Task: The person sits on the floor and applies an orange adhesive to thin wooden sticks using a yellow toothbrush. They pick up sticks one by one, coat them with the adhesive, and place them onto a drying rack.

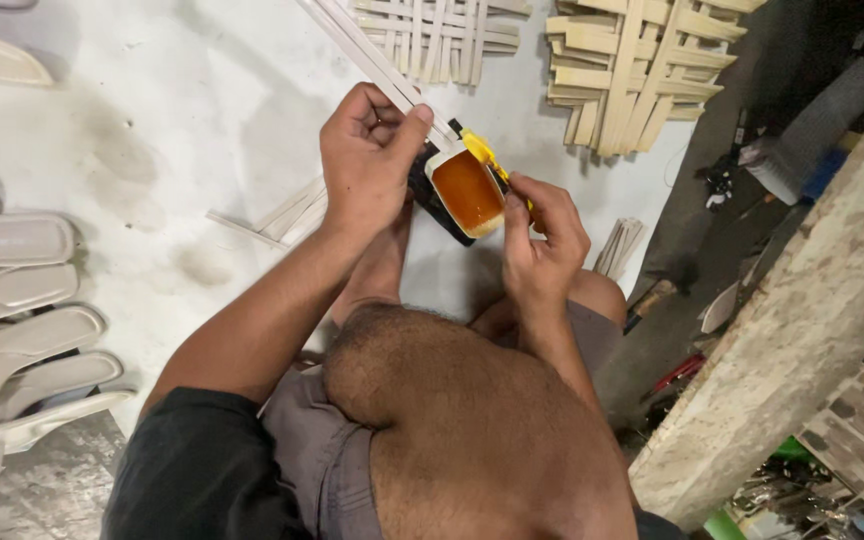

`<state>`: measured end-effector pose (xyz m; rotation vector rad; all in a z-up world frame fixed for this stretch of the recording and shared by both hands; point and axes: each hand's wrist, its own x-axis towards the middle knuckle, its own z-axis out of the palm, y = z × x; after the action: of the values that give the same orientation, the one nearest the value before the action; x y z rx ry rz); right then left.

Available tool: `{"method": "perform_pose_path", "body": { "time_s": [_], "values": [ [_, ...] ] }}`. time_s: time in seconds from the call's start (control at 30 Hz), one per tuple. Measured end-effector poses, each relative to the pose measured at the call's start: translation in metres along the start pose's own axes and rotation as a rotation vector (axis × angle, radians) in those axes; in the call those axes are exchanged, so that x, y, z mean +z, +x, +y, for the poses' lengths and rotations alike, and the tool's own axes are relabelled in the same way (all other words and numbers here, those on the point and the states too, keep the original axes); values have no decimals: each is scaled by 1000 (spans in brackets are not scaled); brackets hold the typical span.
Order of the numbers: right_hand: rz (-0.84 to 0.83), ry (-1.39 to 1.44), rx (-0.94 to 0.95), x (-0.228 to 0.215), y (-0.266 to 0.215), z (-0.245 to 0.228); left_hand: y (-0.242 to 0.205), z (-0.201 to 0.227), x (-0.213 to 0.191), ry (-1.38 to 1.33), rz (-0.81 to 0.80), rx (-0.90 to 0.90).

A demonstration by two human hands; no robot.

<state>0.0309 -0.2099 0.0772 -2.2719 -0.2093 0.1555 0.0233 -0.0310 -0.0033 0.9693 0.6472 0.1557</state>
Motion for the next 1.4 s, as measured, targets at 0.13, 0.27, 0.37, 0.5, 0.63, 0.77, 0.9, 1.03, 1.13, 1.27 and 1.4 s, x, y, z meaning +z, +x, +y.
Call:
{"method": "perform_pose_path", "body": {
  "time_s": [0.13, 0.27, 0.37, 0.5, 0.63, 0.77, 0.9, 1.03, 1.13, 1.27, 1.4],
  "values": [
    [1, -10, -11, 6, -4, -1, -6, -2, 2, -3, -21, 17],
    [-31, -72, -58, 8, -9, -5, -5, -4, 0, 32, 10, 15],
    [-56, -109, -50, 5, -13, -6, -4, -4, -3, 42, 14, 3],
    [-45, -58, 36, 0, -11, -4, -5, -4, -1, 26, -7, -55],
    [-31, -73, 51, 0, -6, 4, -7, -2, 2, -14, -46, -108],
    [-34, 178, 246, 2, 2, 10, -7, 3, 2, 26, -134, -145],
    [-118, 375, 359, 8, 20, 12, -14, 6, -1, 282, -343, -201],
    [-258, 368, 443, 23, 43, 13, -17, -4, -3, 305, -383, -161],
    [-294, 376, 479, 38, 63, 19, -10, -15, -15, 261, -314, -126],
    [-337, -123, 24, 50, 111, 41, 0, -27, -41, 108, -60, -203],
    [-433, -314, -171, 63, 154, 67, 5, -30, -60, 96, 28, -147]
  ]
}}
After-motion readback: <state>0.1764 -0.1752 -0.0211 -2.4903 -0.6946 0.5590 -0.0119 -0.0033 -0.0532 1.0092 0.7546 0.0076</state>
